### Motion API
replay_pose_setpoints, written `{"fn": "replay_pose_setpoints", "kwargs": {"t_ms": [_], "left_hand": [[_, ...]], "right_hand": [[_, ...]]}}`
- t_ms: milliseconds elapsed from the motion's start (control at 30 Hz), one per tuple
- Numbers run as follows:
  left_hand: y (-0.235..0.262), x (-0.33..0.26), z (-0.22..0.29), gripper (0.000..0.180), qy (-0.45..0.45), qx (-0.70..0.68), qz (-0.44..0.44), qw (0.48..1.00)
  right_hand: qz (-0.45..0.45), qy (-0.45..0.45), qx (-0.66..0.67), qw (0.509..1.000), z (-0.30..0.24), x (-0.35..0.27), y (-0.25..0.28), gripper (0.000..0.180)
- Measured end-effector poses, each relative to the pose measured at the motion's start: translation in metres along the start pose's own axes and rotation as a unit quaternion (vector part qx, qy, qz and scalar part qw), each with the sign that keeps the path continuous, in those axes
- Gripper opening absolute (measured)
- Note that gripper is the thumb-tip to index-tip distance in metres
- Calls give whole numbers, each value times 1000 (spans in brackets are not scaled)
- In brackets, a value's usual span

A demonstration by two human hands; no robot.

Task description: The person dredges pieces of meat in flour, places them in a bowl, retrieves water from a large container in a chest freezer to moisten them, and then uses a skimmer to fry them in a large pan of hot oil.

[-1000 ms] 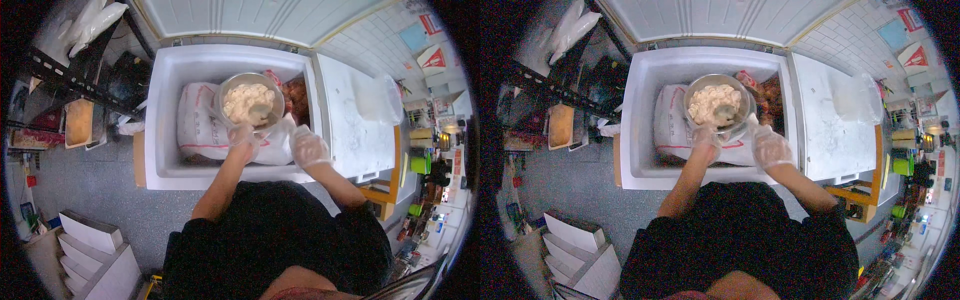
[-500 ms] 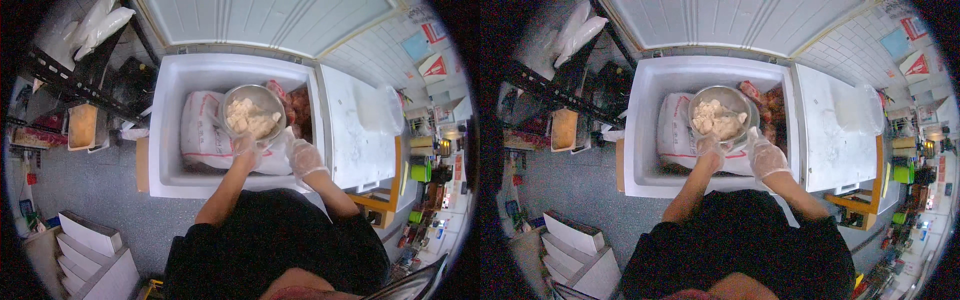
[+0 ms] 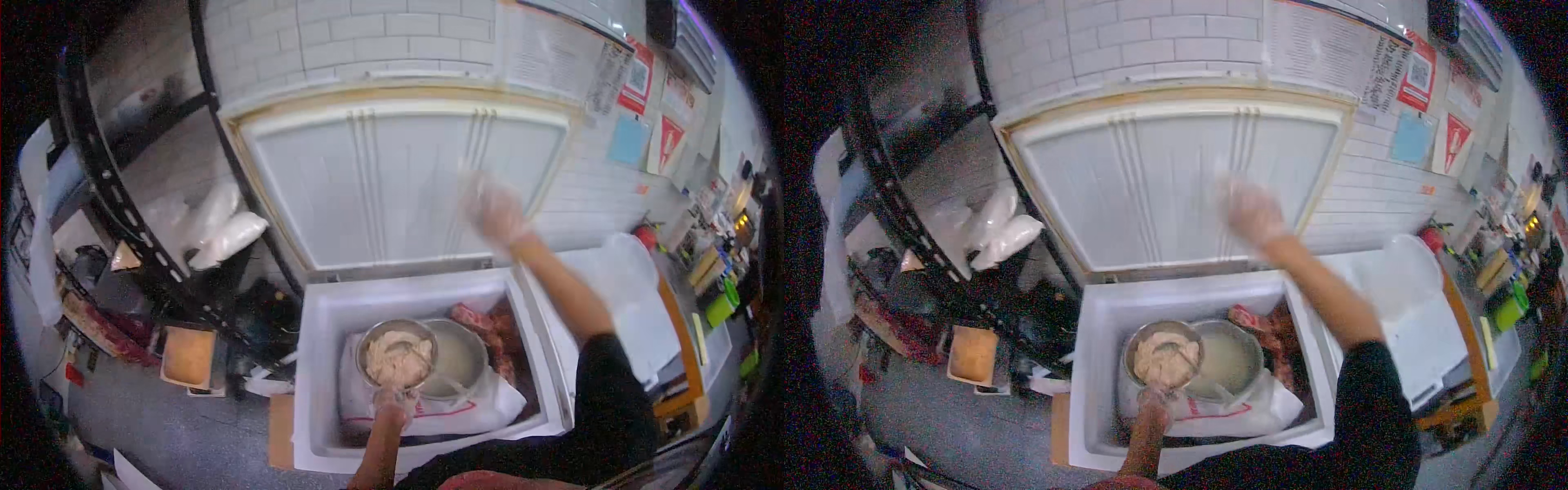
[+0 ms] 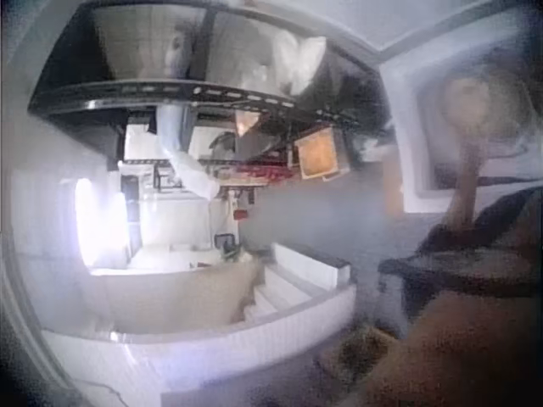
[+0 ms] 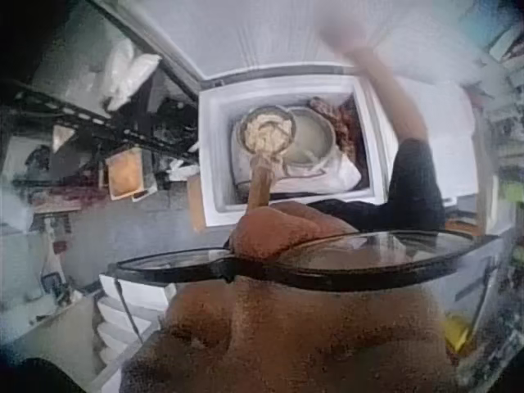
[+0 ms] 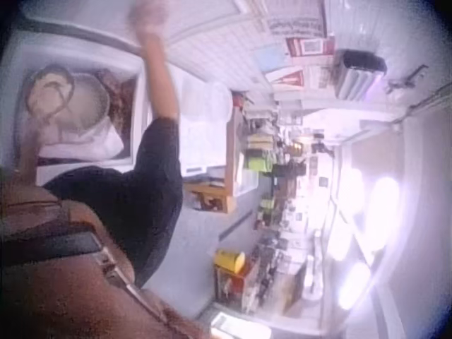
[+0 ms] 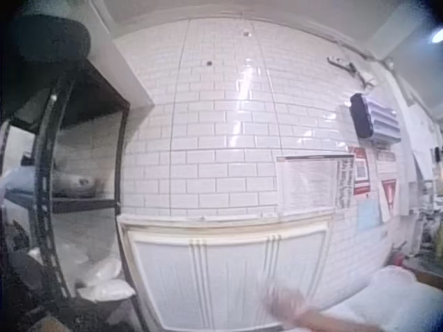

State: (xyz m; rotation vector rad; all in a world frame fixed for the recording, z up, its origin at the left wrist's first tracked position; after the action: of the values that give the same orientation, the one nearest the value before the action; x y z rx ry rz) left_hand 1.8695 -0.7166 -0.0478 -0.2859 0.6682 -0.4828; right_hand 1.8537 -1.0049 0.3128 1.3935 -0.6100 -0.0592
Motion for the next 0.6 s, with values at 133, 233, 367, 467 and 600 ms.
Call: {"fn": "replay_pose_setpoints", "kwargs": {"t_ms": [133, 233, 367, 467, 600], "left_hand": [[34, -44, 33, 34, 5, -202, 64, 977], [50, -67, 34, 30, -42, -305, 81, 948], [82, -155, 43, 37, -142, -343, 109, 922], [95, -188, 38, 40, -215, -355, 165, 895], [129, -251, 26, 42, -259, -360, 175, 879]], "right_hand": [[431, 6, -149, 890, -8, 157, 81, 44], [161, 142, -167, 962, 53, 261, 90, 43], [45, 85, -143, 985, -29, 229, 96, 41], [109, 30, -107, 988, 9, 194, 82, 48], [116, 40, -211, 970, -15, 19, 88, 61]]}}
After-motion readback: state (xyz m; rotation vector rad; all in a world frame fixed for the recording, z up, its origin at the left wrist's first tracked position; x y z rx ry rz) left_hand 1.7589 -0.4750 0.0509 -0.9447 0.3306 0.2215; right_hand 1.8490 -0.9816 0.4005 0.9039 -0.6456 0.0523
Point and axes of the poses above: each hand's wrist, its own x-axis towards the middle knuckle, its own y-axis out of the back of the hand, z = x × y, the point moved 2 cm from there along x, towards the middle knuckle, and after that the axes turned 4 degrees about -y, right-handed, at the moved point
